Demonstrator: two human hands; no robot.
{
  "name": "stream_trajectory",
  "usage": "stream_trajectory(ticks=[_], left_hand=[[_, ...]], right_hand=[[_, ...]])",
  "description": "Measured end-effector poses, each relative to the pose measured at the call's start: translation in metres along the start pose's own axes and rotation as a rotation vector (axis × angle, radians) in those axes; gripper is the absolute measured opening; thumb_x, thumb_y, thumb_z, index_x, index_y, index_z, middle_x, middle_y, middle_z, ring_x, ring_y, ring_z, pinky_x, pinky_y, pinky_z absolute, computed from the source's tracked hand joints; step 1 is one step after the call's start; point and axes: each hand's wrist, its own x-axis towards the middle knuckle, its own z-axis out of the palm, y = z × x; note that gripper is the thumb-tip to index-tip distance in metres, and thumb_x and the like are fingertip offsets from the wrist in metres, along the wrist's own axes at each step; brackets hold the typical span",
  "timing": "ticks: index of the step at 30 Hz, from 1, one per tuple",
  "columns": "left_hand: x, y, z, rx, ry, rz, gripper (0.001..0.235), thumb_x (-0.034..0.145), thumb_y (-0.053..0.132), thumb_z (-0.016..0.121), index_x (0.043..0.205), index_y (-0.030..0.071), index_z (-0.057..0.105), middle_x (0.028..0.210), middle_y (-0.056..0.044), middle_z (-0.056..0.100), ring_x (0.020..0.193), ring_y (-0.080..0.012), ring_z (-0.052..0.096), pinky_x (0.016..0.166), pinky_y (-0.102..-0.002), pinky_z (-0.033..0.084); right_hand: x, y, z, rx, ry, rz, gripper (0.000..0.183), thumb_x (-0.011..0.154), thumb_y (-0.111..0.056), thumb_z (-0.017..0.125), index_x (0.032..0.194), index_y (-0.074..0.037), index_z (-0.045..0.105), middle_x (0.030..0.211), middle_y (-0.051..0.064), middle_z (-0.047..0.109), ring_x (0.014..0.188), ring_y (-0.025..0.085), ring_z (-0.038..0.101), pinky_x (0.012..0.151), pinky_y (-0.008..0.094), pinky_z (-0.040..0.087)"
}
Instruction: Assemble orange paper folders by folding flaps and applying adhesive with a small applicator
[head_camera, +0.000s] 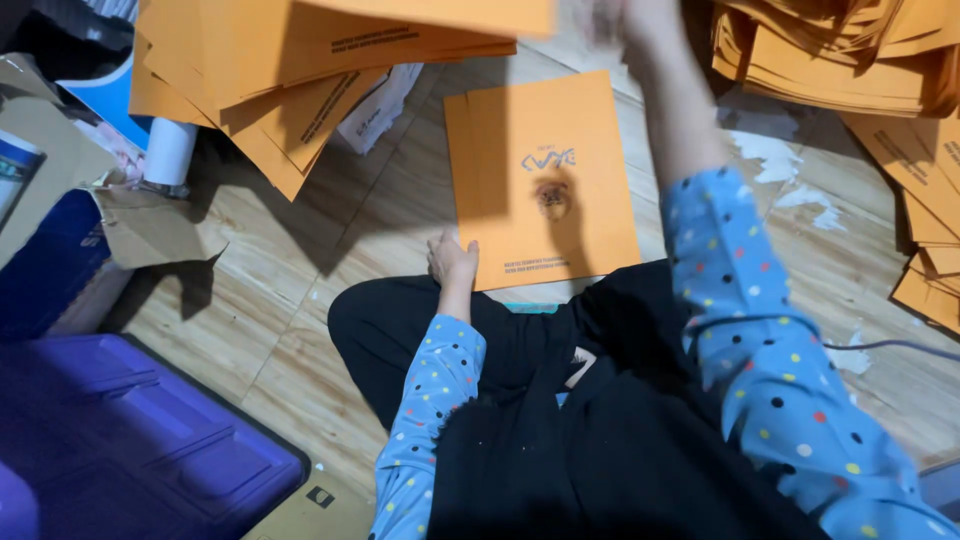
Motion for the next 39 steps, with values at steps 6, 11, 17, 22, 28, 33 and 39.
stream_trajectory(ticks=[6,11,17,22,28,33,39], left_hand=[[-0.014,0.022,-0.008,-0.01,-0.063,0.062,0.056,0.078,0.038,0.061,0.127,0.015,0.046,0.119,-0.01,0.041,0.109,-0.0335,0.046,0.091,-0.044,0.042],[-0.011,0.023,-0.005,-0.018,-0.074,0.07,0.059,0.078,0.038,0.06,0.129,0.014,0.045,0.119,-0.01,0.04,0.109,-0.0333,0.046,0.091,-0.045,0.042],[-0.007,0.02,-0.001,-0.015,-0.068,0.079,0.06,0.077,0.037,0.061,0.129,0.014,0.045,0.119,-0.009,0.039,0.109,-0.0331,0.046,0.09,-0.045,0.042],[-0.013,0.022,-0.006,-0.013,-0.021,0.083,0.058,0.076,0.038,0.063,0.126,0.014,0.047,0.119,-0.008,0.039,0.108,-0.0337,0.046,0.091,-0.046,0.042],[-0.041,0.048,-0.019,-0.266,0.104,0.26,0.058,0.083,0.038,0.057,0.126,0.003,0.044,0.122,-0.02,0.04,0.109,-0.0445,0.044,0.092,-0.052,0.038],[-0.069,0.075,-0.024,-0.428,0.024,0.276,0.048,0.089,0.017,0.049,0.135,0.011,0.034,0.128,-0.015,0.046,0.115,-0.0358,0.048,0.094,-0.046,0.043],[-0.086,0.087,0.006,0.056,0.068,0.268,0.073,0.077,-0.007,0.059,0.138,-0.001,0.02,0.122,-0.014,0.039,0.105,-0.0338,0.049,0.086,-0.042,0.048]], right_hand=[[-0.157,0.147,-0.065,-0.944,-0.029,0.09,0.053,0.079,-0.046,0.066,0.107,-0.002,0.058,0.093,0.021,0.058,0.092,0.042,0.057,0.067,0.06,0.048],[-0.223,0.151,-0.072,-0.871,-0.004,0.165,0.038,0.08,-0.037,0.064,0.102,-0.008,0.053,0.094,0.014,0.054,0.093,0.039,0.056,0.072,0.055,0.046],[-0.231,0.14,-0.069,-0.766,-0.035,0.04,0.035,0.078,-0.024,0.067,0.1,-0.003,0.051,0.09,0.018,0.055,0.09,0.041,0.056,0.073,0.054,0.046],[-0.221,0.165,-0.096,-0.02,-0.221,0.127,0.037,0.085,-0.005,0.06,0.118,0.001,0.045,0.097,0.032,0.056,0.09,0.042,0.058,0.073,0.049,0.048],[-0.256,0.089,-0.145,0.325,-0.223,0.172,0.036,0.086,-0.002,0.055,0.121,-0.007,0.049,0.096,0.013,0.059,0.083,0.025,0.062,0.07,0.039,0.053],[-0.251,0.128,-0.148,0.297,-0.161,0.138,0.031,0.087,-0.002,0.055,0.118,-0.003,0.05,0.092,0.015,0.059,0.078,0.025,0.062,0.067,0.04,0.053],[-0.229,0.196,-0.153,0.056,-0.169,0.076,0.023,0.094,-0.008,0.049,0.115,0.0,0.049,0.09,0.019,0.06,0.078,0.024,0.06,0.065,0.04,0.05]])
